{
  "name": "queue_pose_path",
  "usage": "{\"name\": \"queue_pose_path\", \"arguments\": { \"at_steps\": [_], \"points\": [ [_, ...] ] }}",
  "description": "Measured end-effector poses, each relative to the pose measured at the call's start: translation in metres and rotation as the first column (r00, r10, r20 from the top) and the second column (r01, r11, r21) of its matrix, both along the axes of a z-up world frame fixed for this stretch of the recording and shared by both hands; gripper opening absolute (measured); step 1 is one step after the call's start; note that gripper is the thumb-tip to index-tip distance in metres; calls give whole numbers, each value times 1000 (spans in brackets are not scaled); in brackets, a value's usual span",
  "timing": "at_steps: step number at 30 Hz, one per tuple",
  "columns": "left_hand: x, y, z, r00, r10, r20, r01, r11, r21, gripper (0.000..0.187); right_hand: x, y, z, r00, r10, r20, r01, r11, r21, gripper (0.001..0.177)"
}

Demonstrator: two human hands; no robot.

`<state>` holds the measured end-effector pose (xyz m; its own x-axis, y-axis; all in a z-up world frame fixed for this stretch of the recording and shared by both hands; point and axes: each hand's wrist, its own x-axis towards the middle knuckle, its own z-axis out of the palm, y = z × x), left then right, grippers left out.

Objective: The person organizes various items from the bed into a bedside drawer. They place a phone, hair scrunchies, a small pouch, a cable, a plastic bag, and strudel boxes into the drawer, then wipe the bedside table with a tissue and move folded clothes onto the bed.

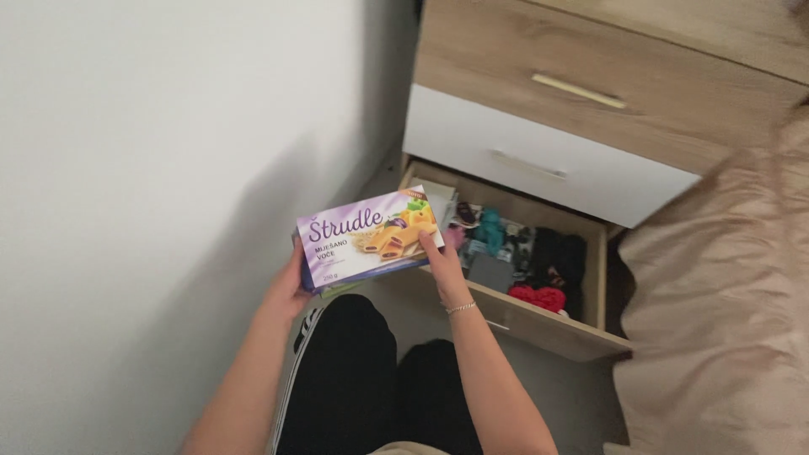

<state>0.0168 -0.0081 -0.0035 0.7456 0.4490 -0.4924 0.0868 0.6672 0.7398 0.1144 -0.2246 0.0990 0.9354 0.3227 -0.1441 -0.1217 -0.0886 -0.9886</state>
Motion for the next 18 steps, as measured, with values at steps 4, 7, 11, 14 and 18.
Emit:
{"name": "queue_pose_path", "arguments": {
  "at_steps": [4, 7, 11, 14, 18],
  "points": [
    [42, -21, -1, 993, -103, 54, 106, 993, -47, 75, 43, -33, -49, 989, -126, 76, 117, 986, 118, 70],
    [69, -39, -8, 998, -69, -3, 68, 987, -144, 66, 66, -57, -60, 964, -263, 36, 256, 957, 140, 57],
    [108, -66, -28, 969, -210, 133, 236, 943, -236, 56, 88, -87, -63, 917, -399, -16, 390, 884, 257, 34],
    [145, -66, -93, 962, -246, 115, 266, 939, -219, 47, 118, -111, -88, 874, -474, -109, 480, 803, 352, 27],
    [133, -125, -8, 985, -123, 123, 152, 952, -264, 16, 140, -136, -94, 822, -500, -271, 565, 666, 486, 24]
  ]
}}
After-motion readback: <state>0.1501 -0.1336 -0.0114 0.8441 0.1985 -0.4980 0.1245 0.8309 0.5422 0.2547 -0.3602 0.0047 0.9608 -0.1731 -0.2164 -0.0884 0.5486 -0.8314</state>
